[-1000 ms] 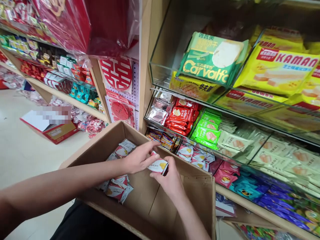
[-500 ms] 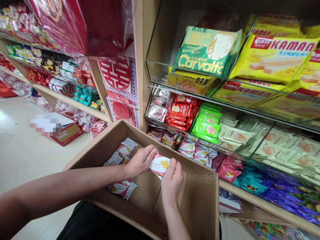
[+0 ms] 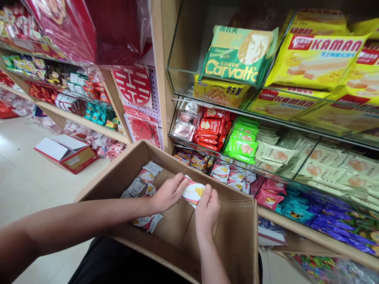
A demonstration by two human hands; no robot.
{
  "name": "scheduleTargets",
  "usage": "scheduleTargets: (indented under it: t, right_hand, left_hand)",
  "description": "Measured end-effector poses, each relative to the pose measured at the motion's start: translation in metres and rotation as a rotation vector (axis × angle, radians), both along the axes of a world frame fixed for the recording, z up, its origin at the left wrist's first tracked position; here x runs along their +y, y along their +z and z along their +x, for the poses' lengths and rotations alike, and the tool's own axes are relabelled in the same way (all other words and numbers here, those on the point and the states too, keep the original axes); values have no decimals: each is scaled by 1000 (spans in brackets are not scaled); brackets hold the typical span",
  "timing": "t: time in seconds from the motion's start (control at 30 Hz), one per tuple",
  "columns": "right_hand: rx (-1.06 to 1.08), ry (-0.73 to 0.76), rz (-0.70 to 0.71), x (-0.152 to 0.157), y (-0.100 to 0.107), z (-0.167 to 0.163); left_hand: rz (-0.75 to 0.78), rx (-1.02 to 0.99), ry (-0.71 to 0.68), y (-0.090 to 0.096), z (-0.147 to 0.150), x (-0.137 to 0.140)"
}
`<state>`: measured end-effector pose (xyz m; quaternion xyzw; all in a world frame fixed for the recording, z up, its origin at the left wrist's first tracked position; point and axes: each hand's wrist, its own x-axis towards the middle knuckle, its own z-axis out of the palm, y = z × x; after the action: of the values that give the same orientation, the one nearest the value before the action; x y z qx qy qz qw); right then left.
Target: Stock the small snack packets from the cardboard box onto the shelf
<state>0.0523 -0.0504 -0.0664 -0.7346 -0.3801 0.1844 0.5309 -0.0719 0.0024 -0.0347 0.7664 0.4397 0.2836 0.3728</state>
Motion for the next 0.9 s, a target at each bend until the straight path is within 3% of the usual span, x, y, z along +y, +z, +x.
scheduleTargets:
  t: [0.13, 0.23, 0.33, 0.43, 0.53, 0.63, 0.77, 0.83, 0.9]
  right_hand:
    - [178, 41, 45, 3, -3, -3]
    - [523, 48, 97, 5, -3, -8]
    - [796, 1, 46, 5, -1, -13]
    - [859, -8, -16, 0, -1, -17]
    - [790, 177, 67, -6, -1, -14]
    - [633, 286, 180, -11, 2, 7]
    - [350, -101, 340, -10, 3, 80]
    - [174, -176, 357, -9, -2, 125]
    - [-66, -134, 240, -9, -10, 164]
  left_hand:
    - [-85, -87, 5, -1, 2, 0]
    - [-231, -186, -9, -1, 5, 2]
    - [-356, -254, -24, -6, 7, 2]
    - [-379, -272, -1, -14, 8, 2]
    - [-328, -219, 6, -15, 7, 4]
    - [-98, -107, -84, -1, 1, 12]
    - [556, 212, -245, 19, -16, 35]
    - [728, 408, -243, 19, -24, 49]
    - [810, 565, -211, 11, -28, 59]
